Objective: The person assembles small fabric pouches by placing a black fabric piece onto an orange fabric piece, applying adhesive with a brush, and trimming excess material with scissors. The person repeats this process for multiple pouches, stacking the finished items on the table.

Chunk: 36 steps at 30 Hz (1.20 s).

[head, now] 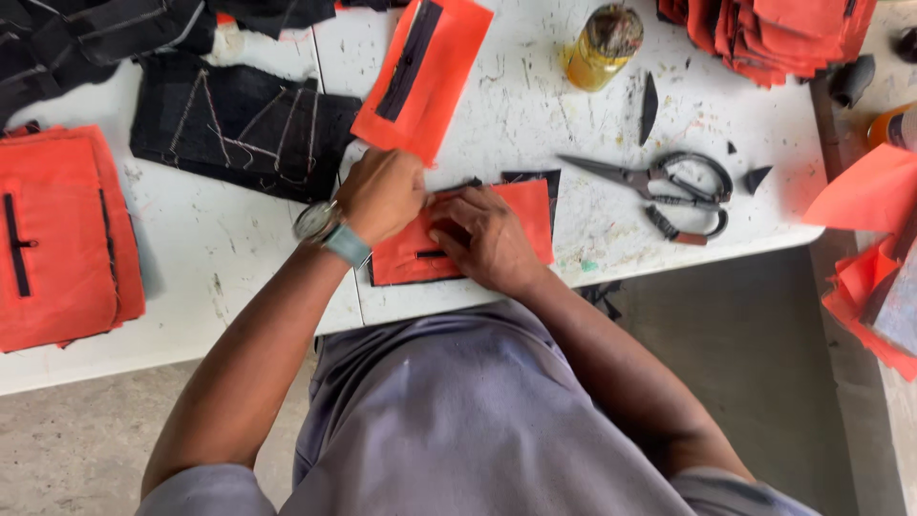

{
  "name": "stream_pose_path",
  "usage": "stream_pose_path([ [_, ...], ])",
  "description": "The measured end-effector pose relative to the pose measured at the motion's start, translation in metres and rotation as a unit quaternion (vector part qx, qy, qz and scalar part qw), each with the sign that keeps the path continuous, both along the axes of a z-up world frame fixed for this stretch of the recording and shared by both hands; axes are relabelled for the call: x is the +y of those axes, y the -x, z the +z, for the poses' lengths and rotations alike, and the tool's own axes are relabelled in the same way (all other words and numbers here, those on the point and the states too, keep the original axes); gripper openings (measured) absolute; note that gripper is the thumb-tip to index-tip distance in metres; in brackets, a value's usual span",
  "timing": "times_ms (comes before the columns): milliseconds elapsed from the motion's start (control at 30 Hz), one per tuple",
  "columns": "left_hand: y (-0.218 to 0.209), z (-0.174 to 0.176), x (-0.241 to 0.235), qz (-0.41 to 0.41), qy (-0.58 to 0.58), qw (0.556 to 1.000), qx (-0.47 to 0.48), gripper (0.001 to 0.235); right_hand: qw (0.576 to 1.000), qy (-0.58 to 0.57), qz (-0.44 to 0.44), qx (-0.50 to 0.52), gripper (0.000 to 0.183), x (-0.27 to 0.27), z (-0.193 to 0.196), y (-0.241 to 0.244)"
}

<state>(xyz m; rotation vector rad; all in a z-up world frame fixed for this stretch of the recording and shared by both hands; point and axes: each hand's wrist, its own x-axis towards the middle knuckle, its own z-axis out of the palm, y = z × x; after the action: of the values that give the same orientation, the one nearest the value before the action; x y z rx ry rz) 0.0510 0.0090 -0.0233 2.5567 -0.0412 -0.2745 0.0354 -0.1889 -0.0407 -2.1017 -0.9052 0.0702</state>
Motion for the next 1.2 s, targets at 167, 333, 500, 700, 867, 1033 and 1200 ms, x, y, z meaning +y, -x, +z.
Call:
stream_pose_path([
  [167, 0.019, 0.023, 0.032, 0.030, 0.080, 0.996, 0.023, 0.034, 0.999, 0.002, 0.000, -0.043, 0.018, -0.005, -0.013, 0.009],
  [333, 0.013, 0.039, 0.040, 0.073, 0.021, 0.994, 0.074, 0.036, 0.996, 0.021, 0.003, -0.089, 0.026, -0.001, -0.012, 0.008],
  [500, 0.005, 0.039, 0.040, 0.053, 0.001, 0.995, 0.085, 0.034, 0.992, 0.053, 0.013, -0.113, 0.033, -0.001, -0.006, 0.008],
  [700, 0.002, 0.024, 0.040, -0.014, -0.067, 0.997, 0.037, 0.035, 0.976, 0.141, 0.026, -0.162, 0.048, 0.004, 0.003, 0.014],
  [867, -0.005, 0.031, 0.036, -0.001, -0.199, 0.972, 0.124, 0.047, 0.962, 0.191, 0.078, -0.180, 0.054, 0.008, 0.011, 0.017],
  [1033, -0.011, 0.033, 0.041, -0.005, -0.226, 0.962, 0.150, 0.059, 0.945, 0.171, 0.145, -0.239, 0.055, 0.013, 0.007, 0.015],
  [1200, -0.022, 0.025, 0.047, 0.003, -0.186, 0.958, 0.218, 0.052, 0.929, 0.164, 0.202, -0.261, 0.059, 0.012, 0.003, 0.010],
])
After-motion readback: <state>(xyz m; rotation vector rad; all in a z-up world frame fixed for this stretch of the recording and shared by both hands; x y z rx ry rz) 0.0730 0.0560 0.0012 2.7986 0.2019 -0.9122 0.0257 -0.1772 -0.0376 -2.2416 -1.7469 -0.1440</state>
